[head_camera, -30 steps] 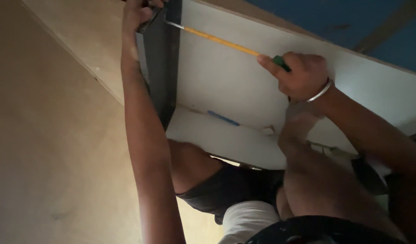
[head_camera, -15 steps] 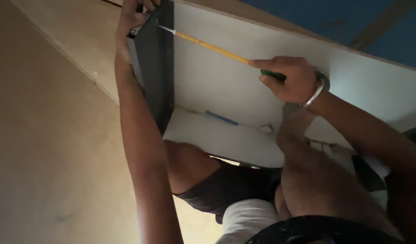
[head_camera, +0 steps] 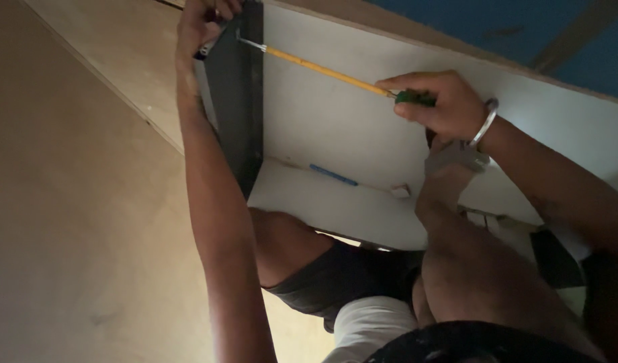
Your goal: Assembling and aligning wooden panels for a cabinet or drawer unit using a pencil for marking and a screwdriver for alignment/fixing.
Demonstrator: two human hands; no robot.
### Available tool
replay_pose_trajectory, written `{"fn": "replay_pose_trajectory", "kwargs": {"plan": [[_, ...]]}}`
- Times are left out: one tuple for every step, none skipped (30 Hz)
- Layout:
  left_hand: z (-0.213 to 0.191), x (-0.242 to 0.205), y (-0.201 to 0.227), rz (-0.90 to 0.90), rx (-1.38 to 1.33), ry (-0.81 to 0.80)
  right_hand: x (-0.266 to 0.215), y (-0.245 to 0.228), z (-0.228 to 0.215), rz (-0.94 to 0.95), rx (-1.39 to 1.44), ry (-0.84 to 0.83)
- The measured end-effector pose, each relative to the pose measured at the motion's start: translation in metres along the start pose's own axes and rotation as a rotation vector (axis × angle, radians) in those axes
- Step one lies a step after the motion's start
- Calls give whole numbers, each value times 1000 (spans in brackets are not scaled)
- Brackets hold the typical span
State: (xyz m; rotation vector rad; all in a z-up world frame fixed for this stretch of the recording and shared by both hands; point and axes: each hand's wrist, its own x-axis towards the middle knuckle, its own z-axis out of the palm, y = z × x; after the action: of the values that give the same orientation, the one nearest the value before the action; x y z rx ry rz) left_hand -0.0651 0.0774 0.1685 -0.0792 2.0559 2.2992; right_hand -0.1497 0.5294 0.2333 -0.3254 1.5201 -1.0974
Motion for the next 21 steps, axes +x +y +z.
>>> {"fn": "replay_pose_trajectory", "kwargs": {"plan": [[8, -5, 18, 5, 14, 47, 1, -2, 0, 58, 29, 7], [16, -9, 33, 10, 27, 95, 1, 5, -1, 48, 30, 4], [28, -16, 52, 16, 42, 141, 1, 11, -2, 19, 42, 12], [42, -9, 62, 22, 57, 188, 2, 18, -2, -10, 55, 20], [53, -2, 78, 18, 63, 189, 4, 16, -1, -12, 59, 15], [65, 5, 93, 74, 56, 180, 5, 15, 1, -22, 53, 16], [77, 13, 108, 134, 47, 165, 4, 14, 3, -32, 47, 26], [76, 10, 107, 134, 50, 158, 4, 14, 4, -36, 51, 30], [76, 6, 104, 154, 71, 142, 2, 14, 6, 0, 54, 33], [76, 2, 101, 174, 92, 126, 1, 14, 7, 36, 58, 35], [72, 2, 96, 173, 93, 125, 2, 18, 8, 35, 59, 35], [67, 2, 91, 169, 75, 130, 4, 23, 9, -9, 74, 36], [63, 0, 85, 162, 53, 138, 5, 27, 10, -46, 88, 34], [66, 0, 84, 157, 50, 141, 3, 26, 10, -40, 88, 31], [68, 1, 85, 153, 42, 151, 3, 22, 9, -57, 74, 36], [71, 2, 87, 148, 35, 161, 3, 18, 9, -74, 59, 42], [67, 0, 86, 144, 39, 164, 5, 20, 11, -75, 62, 36], [63, -1, 85, 132, 37, 174, 6, 22, 12, -83, 37, 47], [60, -1, 81, 124, 30, 183, 7, 24, 12, -90, 8, 63], [61, -1, 81, 125, 30, 185, 8, 24, 12, -90, 7, 61], [62, -1, 80, 138, 5, 184, 8, 25, 12, -135, -4, 75]]}}
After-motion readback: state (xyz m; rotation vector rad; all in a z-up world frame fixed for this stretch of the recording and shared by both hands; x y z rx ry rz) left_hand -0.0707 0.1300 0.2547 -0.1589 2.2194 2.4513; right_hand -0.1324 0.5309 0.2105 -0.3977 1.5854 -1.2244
